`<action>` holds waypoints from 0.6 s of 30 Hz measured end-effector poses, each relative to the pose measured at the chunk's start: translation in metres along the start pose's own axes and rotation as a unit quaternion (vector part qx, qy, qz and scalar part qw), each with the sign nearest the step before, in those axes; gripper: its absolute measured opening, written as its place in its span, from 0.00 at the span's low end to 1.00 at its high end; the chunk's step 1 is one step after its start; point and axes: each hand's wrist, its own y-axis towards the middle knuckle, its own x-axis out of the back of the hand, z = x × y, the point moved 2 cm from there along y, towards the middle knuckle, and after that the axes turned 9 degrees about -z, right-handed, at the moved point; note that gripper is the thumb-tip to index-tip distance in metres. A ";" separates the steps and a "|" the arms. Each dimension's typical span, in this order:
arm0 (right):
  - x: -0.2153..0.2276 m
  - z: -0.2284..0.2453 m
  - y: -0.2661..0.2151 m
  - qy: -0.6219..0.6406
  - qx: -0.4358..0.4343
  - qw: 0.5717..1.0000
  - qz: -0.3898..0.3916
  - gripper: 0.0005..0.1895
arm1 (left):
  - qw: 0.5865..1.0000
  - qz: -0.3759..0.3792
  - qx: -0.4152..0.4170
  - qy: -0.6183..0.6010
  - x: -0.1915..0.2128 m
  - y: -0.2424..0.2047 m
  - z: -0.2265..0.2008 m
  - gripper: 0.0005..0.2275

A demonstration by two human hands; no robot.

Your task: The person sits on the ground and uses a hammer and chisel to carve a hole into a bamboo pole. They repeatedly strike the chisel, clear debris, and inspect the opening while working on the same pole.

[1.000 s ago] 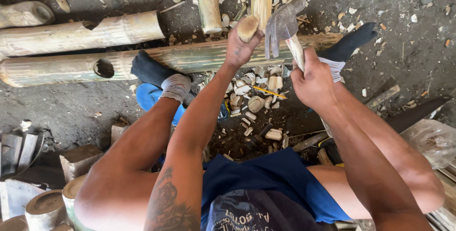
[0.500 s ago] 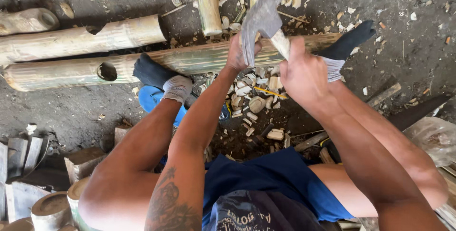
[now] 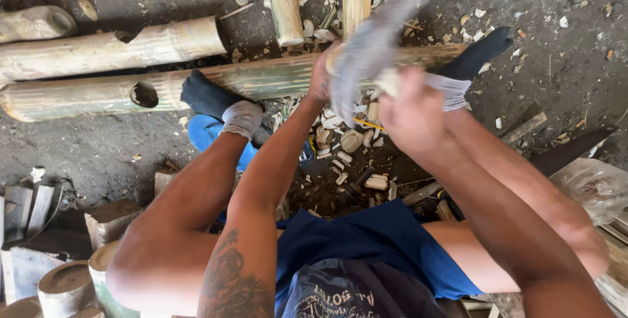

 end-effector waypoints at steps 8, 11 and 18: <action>-0.043 -0.036 -0.028 -0.108 -0.010 0.988 0.113 0.17 | 0.984 -0.135 -0.056 0.097 -0.019 -0.005 -0.014 0.11; -0.029 -0.034 -0.023 -0.090 -0.046 0.992 0.081 0.17 | 0.939 -0.240 -0.176 0.172 -0.034 -0.015 -0.043 0.18; -0.025 -0.054 -0.020 -0.039 -0.119 0.992 0.034 0.17 | 0.920 -0.389 0.037 0.013 0.000 0.015 -0.078 0.25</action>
